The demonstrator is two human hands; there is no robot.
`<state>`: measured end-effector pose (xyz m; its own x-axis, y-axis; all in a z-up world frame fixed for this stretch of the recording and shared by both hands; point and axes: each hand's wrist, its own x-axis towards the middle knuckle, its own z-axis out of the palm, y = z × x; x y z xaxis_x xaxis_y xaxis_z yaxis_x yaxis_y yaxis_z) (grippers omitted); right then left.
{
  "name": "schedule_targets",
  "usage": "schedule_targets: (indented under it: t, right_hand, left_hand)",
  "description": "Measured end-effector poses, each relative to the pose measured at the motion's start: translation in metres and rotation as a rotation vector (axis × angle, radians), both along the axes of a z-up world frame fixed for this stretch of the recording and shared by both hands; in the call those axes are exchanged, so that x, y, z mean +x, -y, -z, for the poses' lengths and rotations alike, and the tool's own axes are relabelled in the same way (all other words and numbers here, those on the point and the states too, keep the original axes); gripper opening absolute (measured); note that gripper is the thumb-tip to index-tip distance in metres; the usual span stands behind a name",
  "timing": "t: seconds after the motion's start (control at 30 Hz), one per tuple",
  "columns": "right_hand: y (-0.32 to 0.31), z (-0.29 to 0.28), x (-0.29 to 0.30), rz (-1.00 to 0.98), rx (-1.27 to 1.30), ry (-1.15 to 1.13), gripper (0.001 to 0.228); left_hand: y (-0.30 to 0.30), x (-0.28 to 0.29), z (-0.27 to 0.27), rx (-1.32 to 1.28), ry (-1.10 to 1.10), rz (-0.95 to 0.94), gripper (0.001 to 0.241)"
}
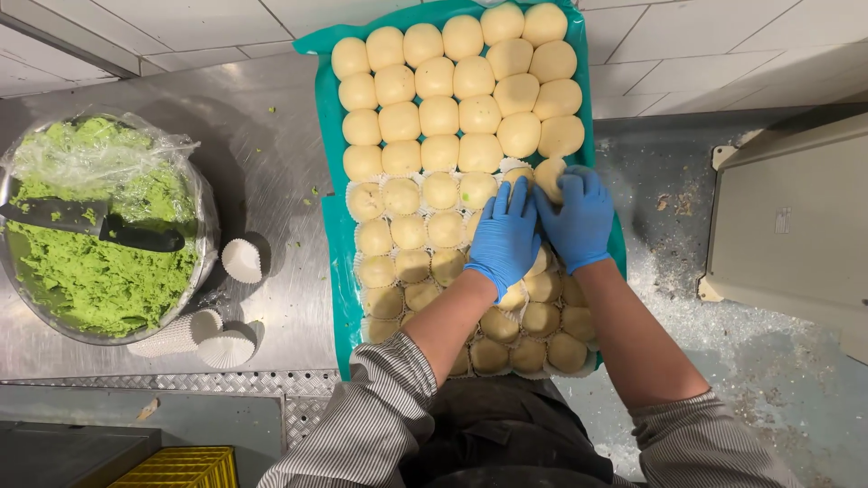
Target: Filling pre-portioned dough with green paste and placing them into paper liners on a baking tray.
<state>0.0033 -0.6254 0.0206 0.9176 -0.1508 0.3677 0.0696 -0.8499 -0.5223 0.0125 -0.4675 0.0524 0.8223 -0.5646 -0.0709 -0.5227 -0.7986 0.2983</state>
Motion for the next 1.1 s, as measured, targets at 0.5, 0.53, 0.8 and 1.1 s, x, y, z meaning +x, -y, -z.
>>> schedule_targets:
  t: [0.5,0.53,0.8,1.1]
  right_hand:
    - [0.000,-0.028,-0.001,0.178,0.118,-0.185,0.047]
    - [0.005,-0.019,-0.002,0.212,0.215,-0.138,0.045]
    - [0.042,0.005,-0.006,0.366,1.086,0.226,0.033]
    - [0.101,0.021,-0.024,0.100,1.905,0.175,0.051]
  left_hand:
    - [0.000,0.002,0.004,-0.100,0.004,-0.031,0.063]
    - [0.000,0.002,0.002,-0.113,0.004,-0.032,0.062]
    - [0.001,0.004,0.000,-0.073,0.039,-0.028,0.061]
    - [0.027,-0.015,-0.031,-0.227,0.108,0.014,0.070]
